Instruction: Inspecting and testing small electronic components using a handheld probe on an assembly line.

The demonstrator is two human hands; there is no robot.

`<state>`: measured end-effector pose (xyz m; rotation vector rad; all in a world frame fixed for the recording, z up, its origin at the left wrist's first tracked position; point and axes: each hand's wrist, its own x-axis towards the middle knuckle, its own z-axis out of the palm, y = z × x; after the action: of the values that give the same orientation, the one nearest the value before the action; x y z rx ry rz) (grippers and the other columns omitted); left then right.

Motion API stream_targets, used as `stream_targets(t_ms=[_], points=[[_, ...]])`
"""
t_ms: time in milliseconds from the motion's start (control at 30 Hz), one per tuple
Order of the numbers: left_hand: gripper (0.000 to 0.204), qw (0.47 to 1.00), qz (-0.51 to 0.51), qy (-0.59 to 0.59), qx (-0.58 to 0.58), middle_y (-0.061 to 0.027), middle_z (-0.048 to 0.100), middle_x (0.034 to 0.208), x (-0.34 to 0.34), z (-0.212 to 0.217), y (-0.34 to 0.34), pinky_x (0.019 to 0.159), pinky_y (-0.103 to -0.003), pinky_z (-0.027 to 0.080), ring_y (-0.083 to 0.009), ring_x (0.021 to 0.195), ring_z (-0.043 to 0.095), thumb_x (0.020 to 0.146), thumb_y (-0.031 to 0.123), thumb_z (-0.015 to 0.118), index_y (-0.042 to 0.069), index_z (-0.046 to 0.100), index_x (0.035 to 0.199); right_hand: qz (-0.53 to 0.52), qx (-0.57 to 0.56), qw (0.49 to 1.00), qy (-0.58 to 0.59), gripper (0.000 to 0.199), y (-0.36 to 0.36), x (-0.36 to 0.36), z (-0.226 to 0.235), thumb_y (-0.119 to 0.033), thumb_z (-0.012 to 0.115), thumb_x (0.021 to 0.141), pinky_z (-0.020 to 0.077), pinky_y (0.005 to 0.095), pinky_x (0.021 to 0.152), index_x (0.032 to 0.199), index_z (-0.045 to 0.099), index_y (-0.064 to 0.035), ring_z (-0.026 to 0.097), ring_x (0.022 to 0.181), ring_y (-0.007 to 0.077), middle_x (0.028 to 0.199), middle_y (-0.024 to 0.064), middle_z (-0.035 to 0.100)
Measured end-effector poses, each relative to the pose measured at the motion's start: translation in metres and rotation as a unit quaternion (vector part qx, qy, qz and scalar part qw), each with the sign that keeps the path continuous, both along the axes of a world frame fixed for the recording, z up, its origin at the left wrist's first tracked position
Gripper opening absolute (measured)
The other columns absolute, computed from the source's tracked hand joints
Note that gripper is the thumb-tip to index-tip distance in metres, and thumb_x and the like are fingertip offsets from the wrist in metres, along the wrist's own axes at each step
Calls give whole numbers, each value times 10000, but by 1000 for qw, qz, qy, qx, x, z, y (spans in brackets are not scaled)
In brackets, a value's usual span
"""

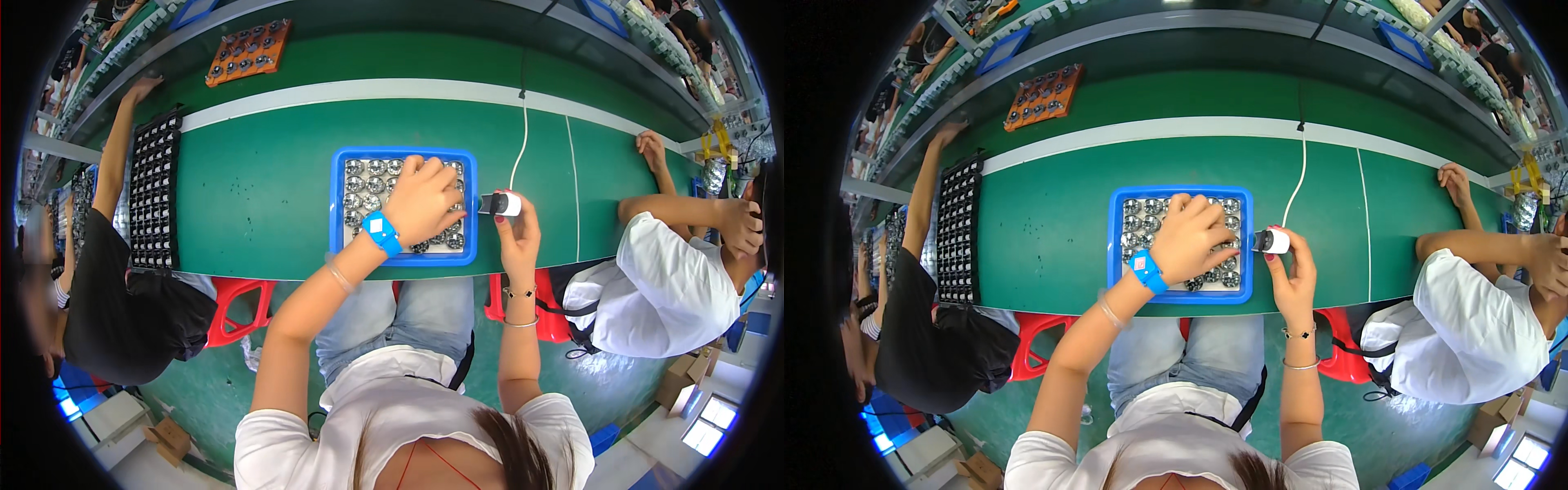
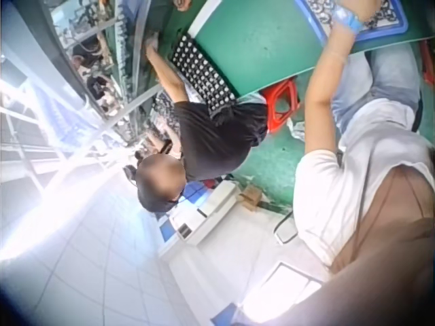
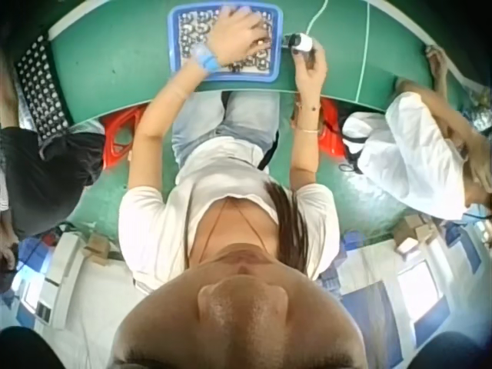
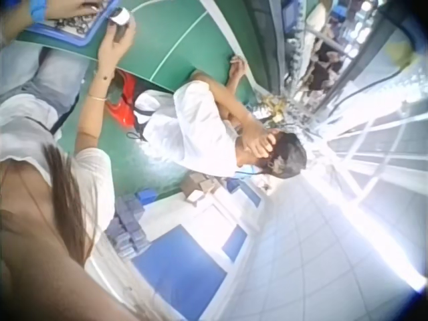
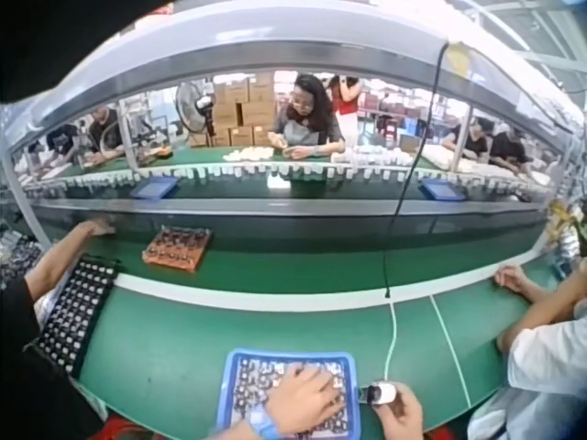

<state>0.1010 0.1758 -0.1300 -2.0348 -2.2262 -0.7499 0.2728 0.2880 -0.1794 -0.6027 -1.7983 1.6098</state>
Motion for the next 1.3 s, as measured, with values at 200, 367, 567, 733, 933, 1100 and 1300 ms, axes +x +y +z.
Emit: stream_targets(t_ms=[200,367,567,733,933,1100,1300], points=[[125,1000,-6,15,21,10,479,763,5,-3,-2,796,-376,351,-197,828,480,679,229,752,151,674,737,26,61,997,-46,306,-5,-4,5,-56,618,880,391,305,966,1168,546,17,538,1076,180,1144,97,587],[113,999,-3,-10,53,10,476,761,6,2,-3,793,-373,353,-195,813,484,681,213,748,147,672,734,19,45,998,-37,310,-8,-7,2,-58,618,879,402,300,954,1171,544,16,543,1075,178,1137,99,588],[118,1000,5,14,21,8,490,780,1,-3,-4,800,-374,350,-191,827,483,676,206,751,142,681,747,-79,-96,990,63,310,-10,-5,-1,-95,558,937,403,276,947,1223,476,-6,535,1071,143,1161,76,576],[138,999,10,6,31,9,501,800,1,-8,-4,800,-366,348,-187,832,479,681,234,749,148,679,762,-67,-69,995,39,329,-9,5,8,-98,581,925,404,290,951,1224,486,1,532,1083,146,1168,84,577],[147,997,-63,-30,-29,3,508,810,4,-1,-20,810,-370,355,-193,875,485,651,243,757,142,672,715,-28,-20,999,-16,312,-18,20,9,-40,653,845,412,291,926,1141,567,5,551,1044,180,1107,87,592],[132,997,-68,-26,15,1,495,790,10,-4,-18,810,-371,357,-191,834,483,670,234,743,138,662,710,13,59,996,-65,308,-23,19,14,-6,639,841,411,301,934,1139,565,17,554,1049,181,1112,94,606],[115,996,-46,-64,44,15,480,774,14,5,-19,794,-359,350,-182,820,488,693,217,740,150,670,755,21,59,997,-53,329,-25,17,8,-32,638,853,413,304,941,1165,545,18,559,1048,176,1128,109,610]])
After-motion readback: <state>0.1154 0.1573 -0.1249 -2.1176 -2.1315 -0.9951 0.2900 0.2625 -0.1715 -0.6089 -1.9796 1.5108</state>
